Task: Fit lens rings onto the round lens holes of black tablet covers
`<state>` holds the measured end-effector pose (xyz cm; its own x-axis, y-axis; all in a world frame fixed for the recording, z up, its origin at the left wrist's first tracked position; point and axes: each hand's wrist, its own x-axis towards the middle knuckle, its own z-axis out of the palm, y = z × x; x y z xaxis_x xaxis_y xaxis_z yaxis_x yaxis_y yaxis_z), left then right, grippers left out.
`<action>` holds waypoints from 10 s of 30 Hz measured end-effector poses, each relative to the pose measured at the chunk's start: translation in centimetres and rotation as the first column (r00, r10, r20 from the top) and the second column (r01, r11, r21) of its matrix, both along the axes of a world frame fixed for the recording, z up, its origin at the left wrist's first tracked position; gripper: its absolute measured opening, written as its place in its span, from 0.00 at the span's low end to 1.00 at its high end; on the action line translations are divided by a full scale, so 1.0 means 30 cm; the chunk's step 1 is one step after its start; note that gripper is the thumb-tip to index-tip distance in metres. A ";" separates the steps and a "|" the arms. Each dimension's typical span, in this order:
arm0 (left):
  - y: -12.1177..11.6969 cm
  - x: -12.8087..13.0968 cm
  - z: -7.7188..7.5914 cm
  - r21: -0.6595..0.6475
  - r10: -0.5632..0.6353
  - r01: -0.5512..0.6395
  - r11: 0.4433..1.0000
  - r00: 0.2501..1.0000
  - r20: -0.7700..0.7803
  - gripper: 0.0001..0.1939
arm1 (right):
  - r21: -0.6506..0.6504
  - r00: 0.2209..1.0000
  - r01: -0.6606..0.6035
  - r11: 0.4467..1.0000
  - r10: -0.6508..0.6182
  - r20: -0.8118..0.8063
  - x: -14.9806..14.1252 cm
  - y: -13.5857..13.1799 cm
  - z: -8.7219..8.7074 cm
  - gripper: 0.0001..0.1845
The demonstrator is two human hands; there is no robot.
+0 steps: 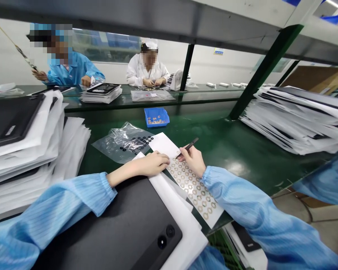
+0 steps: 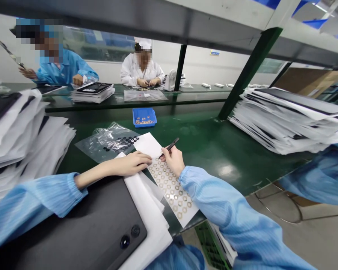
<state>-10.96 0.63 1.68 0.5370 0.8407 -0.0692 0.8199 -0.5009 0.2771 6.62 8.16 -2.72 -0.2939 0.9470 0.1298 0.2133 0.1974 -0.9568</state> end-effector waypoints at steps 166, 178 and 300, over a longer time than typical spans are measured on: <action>-0.236 -0.430 -0.065 -0.878 0.934 -0.336 0.342 0.023 0.355 0.15 | 0.242 0.464 -0.865 0.440 0.515 0.720 -0.527 -0.030 0.116 0.03; -0.182 -0.361 -0.102 -0.786 0.771 -0.304 0.538 -0.198 0.605 0.13 | 0.324 0.637 -0.761 0.563 0.551 0.539 -0.529 -0.030 0.166 0.11; -0.486 0.017 0.112 -0.156 0.000 0.025 0.987 0.987 0.162 0.17 | -0.164 0.967 -0.023 0.986 -0.020 -0.253 0.084 -0.579 0.097 0.22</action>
<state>-10.46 -13.96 5.04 0.5624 0.8194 -0.1114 0.7519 -0.4506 0.4813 9.15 -9.21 0.21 -0.2730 0.9610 0.0434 -0.0402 0.0336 -0.9986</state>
